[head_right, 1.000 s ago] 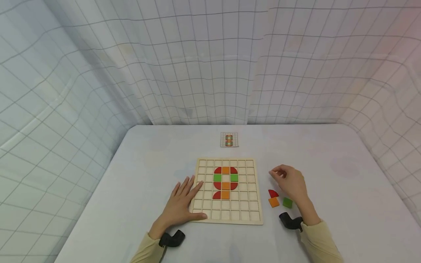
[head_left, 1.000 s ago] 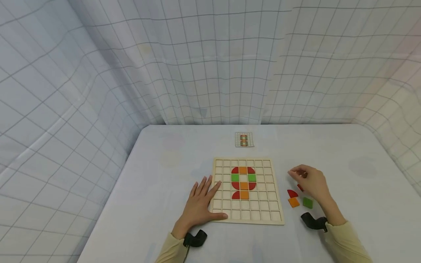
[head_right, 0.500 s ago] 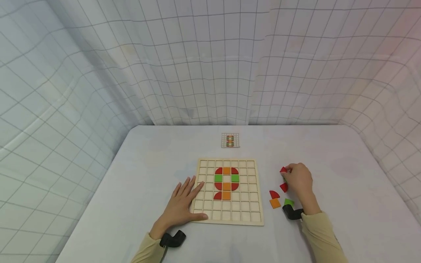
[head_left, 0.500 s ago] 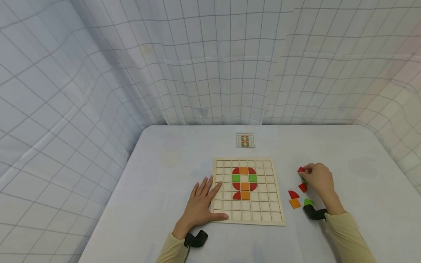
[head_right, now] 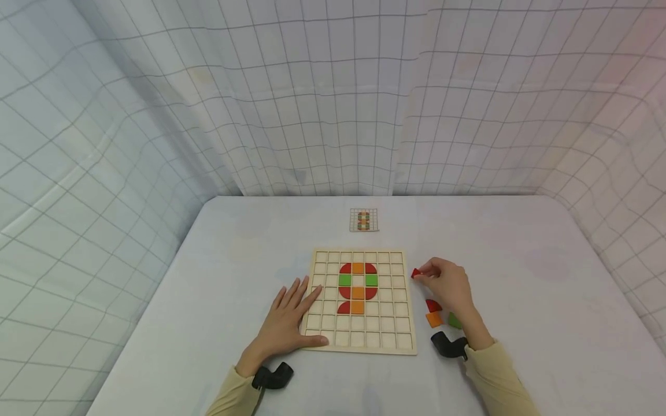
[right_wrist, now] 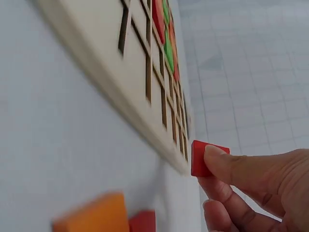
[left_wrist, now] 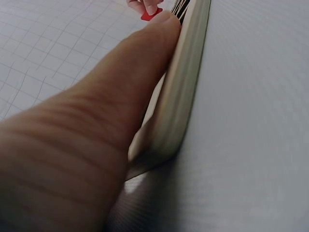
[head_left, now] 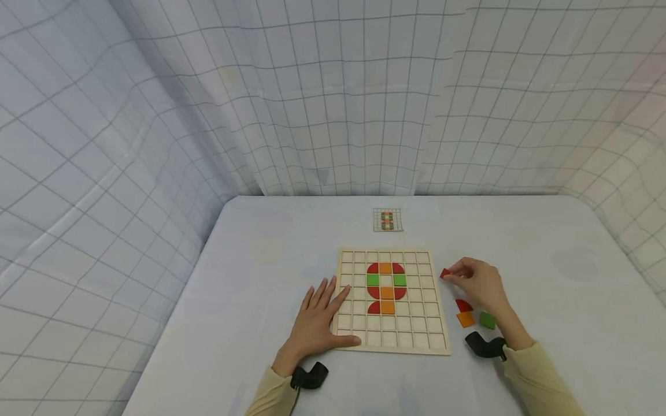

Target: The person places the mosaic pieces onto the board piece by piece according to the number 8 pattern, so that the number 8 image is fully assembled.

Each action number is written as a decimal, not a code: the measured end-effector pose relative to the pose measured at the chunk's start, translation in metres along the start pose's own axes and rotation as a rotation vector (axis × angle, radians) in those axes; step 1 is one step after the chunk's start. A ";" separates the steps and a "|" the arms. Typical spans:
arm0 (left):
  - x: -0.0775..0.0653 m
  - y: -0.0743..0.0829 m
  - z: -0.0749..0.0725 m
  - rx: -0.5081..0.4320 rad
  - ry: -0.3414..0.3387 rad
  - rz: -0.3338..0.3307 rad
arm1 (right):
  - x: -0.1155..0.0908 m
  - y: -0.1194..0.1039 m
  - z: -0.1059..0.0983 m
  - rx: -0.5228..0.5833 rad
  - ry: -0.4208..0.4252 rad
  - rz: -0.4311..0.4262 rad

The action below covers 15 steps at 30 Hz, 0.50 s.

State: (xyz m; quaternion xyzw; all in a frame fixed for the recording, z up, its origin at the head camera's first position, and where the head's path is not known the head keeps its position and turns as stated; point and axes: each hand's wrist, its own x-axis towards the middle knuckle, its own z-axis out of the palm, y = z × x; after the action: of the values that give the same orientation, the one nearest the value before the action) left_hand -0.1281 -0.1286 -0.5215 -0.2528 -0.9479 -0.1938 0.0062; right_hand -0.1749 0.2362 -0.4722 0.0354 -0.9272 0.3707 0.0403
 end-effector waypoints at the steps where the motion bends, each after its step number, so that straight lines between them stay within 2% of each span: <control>1: 0.000 0.000 0.000 -0.001 0.002 0.001 | -0.002 -0.005 0.004 0.029 -0.034 -0.018; 4: 0.000 0.000 0.000 0.001 0.003 0.000 | -0.005 -0.019 0.019 0.105 -0.142 -0.049; 8: 0.000 -0.001 0.001 0.003 0.000 0.000 | -0.009 -0.031 0.038 0.136 -0.246 -0.077; 15: 0.000 -0.003 0.002 -0.016 0.017 0.012 | -0.013 -0.040 0.055 0.162 -0.297 -0.150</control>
State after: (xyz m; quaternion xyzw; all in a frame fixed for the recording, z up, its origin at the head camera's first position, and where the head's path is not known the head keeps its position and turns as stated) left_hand -0.1293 -0.1305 -0.5242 -0.2569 -0.9446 -0.2036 0.0137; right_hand -0.1611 0.1698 -0.4864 0.1619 -0.8849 0.4307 -0.0723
